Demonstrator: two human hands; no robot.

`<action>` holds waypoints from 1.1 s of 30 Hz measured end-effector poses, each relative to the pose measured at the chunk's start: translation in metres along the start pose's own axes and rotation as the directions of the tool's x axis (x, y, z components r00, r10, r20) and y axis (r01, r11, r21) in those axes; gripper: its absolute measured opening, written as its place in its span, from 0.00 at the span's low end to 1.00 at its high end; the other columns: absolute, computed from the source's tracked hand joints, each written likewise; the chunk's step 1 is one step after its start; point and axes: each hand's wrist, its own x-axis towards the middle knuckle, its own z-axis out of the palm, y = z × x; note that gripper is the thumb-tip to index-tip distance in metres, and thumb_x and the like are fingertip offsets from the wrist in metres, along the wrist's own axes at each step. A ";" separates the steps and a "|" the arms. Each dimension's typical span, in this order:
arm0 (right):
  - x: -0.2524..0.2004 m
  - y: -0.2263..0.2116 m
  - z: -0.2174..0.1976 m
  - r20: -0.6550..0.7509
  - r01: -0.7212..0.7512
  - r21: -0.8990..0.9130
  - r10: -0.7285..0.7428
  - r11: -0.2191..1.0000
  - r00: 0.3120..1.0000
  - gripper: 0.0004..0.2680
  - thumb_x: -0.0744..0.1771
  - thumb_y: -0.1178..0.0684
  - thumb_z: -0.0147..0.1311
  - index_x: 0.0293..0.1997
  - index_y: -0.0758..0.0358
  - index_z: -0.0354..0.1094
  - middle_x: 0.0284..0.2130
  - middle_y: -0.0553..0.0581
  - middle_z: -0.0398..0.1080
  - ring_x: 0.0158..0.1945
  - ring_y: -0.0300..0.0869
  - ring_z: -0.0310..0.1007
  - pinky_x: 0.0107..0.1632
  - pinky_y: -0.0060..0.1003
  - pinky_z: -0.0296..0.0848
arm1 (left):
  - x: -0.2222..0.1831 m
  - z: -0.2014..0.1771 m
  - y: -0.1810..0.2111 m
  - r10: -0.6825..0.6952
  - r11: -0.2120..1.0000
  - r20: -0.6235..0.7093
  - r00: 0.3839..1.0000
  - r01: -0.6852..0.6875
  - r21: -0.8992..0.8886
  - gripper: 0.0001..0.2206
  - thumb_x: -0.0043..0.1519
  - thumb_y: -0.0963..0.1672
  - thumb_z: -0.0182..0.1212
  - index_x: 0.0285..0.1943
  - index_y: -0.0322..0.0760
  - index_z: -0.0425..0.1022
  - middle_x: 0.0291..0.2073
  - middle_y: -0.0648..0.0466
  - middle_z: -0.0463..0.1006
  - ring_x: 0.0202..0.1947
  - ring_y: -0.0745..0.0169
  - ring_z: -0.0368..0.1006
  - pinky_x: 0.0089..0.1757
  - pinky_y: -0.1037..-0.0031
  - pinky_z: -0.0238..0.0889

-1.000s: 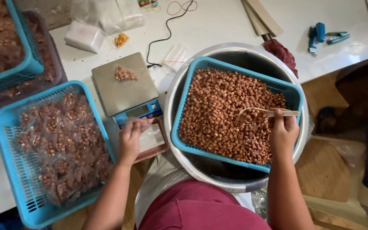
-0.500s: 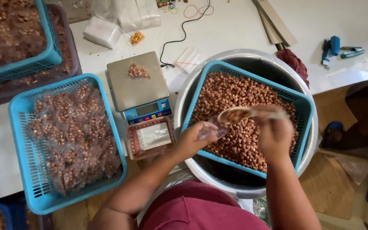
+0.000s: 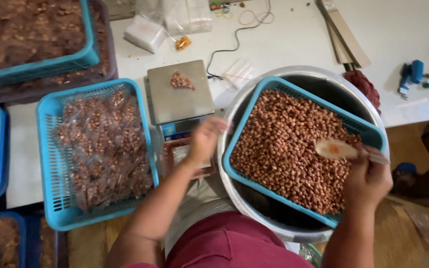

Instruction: Weighing and bagging roasted nuts using a scale and a small spoon

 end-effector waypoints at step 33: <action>0.001 -0.074 0.000 0.001 -0.112 0.313 0.117 0.943 0.993 0.06 0.75 0.60 0.52 0.44 0.69 0.75 0.32 0.63 0.74 0.31 0.46 0.68 0.45 0.40 0.68 | -0.022 0.118 0.016 -0.468 0.852 0.324 0.823 0.321 0.414 0.33 0.55 0.37 0.69 0.72 0.47 0.66 0.55 0.48 0.81 0.55 0.46 0.77 0.52 0.60 0.74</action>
